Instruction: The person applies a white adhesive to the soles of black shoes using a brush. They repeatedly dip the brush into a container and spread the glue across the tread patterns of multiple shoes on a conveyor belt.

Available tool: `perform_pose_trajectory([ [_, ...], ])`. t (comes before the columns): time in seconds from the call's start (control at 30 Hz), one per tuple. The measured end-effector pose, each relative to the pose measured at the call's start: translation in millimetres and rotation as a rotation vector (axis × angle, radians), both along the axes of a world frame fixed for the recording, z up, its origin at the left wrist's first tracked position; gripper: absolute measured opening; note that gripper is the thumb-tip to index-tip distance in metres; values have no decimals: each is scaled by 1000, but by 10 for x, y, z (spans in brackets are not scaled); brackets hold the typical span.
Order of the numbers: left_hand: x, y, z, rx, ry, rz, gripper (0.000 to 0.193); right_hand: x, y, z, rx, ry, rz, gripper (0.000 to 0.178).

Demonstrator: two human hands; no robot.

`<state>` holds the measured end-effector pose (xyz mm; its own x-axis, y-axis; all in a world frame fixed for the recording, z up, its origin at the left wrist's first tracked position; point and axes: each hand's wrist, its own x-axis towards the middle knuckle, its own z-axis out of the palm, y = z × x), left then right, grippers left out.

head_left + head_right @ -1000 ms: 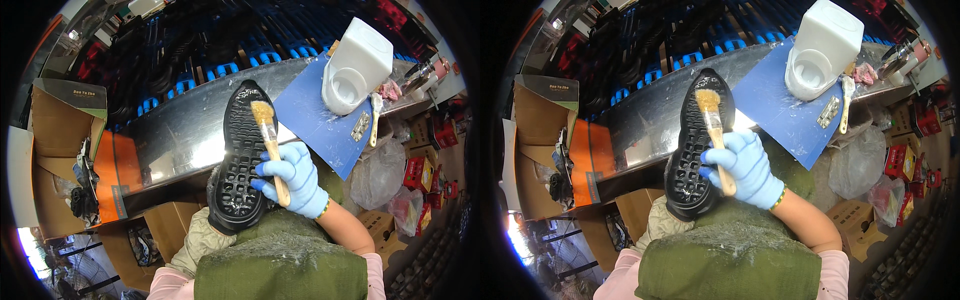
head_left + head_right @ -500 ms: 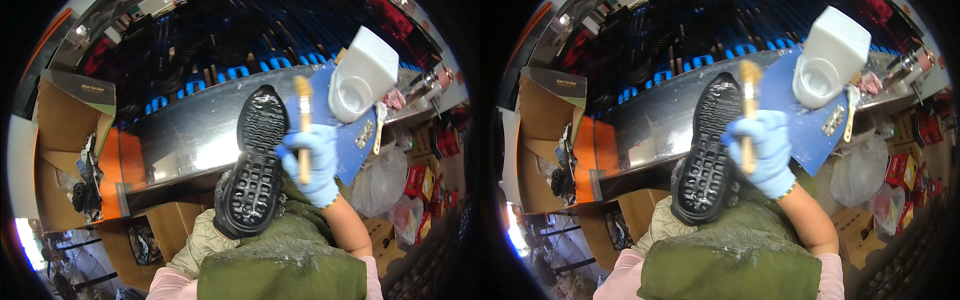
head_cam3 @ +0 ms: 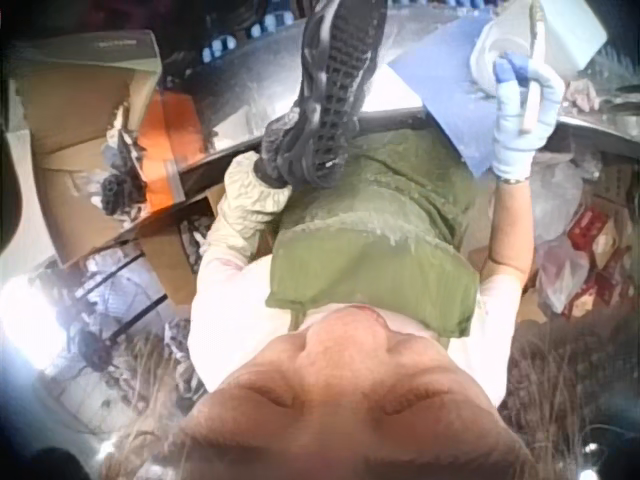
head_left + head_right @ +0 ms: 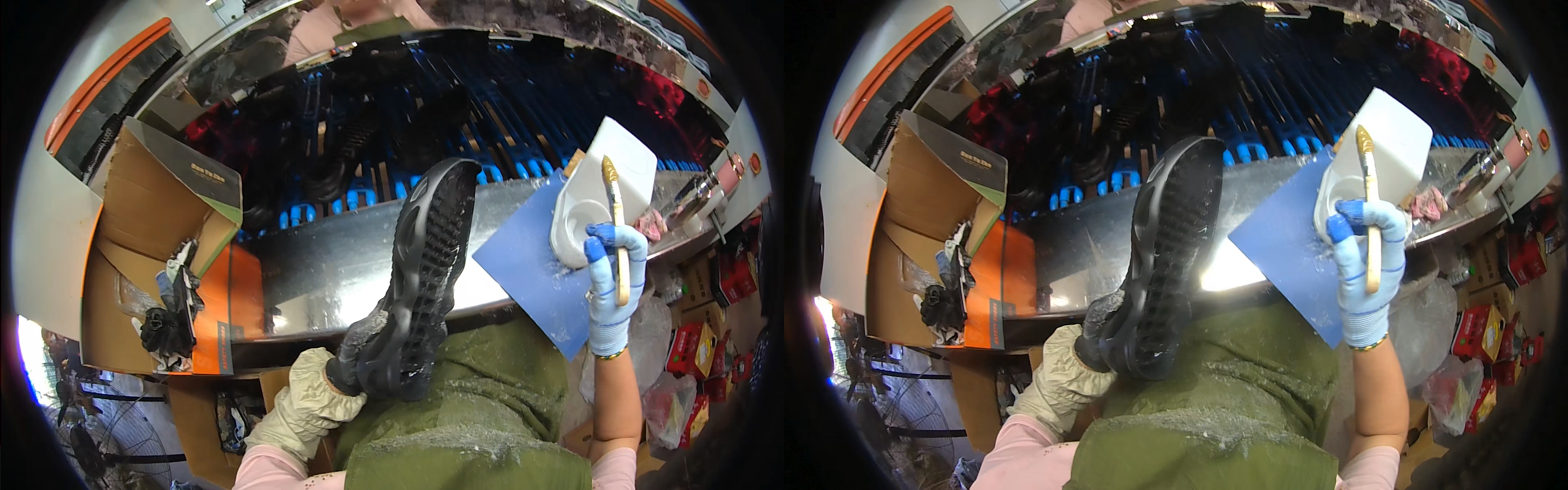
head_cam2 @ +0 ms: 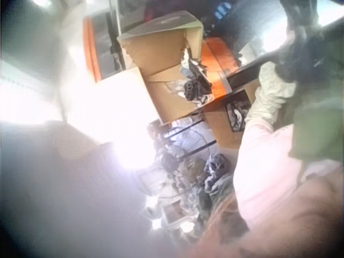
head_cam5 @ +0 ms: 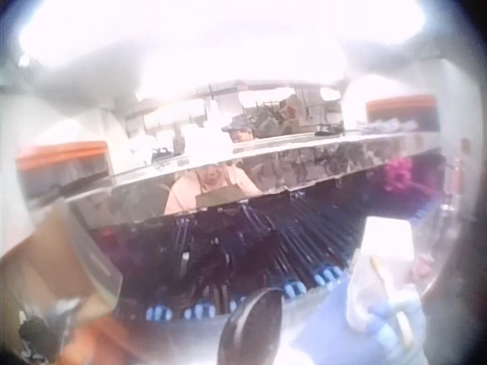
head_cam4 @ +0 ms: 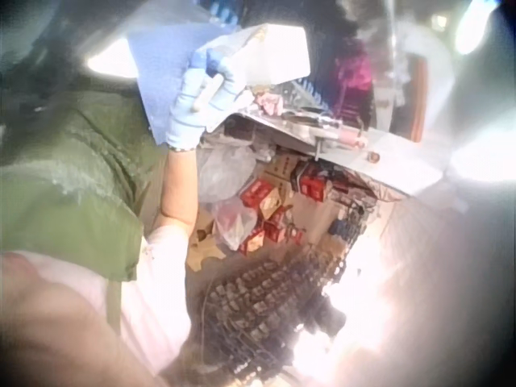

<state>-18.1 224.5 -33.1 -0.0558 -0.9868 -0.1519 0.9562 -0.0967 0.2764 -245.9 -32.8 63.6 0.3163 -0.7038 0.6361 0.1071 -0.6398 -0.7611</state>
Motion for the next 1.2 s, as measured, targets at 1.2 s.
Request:
perform_pose_trajectory([
  [1.2,1039,843,1093,520,-1471,324,50,620,-1307,724,-204,276,188,19],
])
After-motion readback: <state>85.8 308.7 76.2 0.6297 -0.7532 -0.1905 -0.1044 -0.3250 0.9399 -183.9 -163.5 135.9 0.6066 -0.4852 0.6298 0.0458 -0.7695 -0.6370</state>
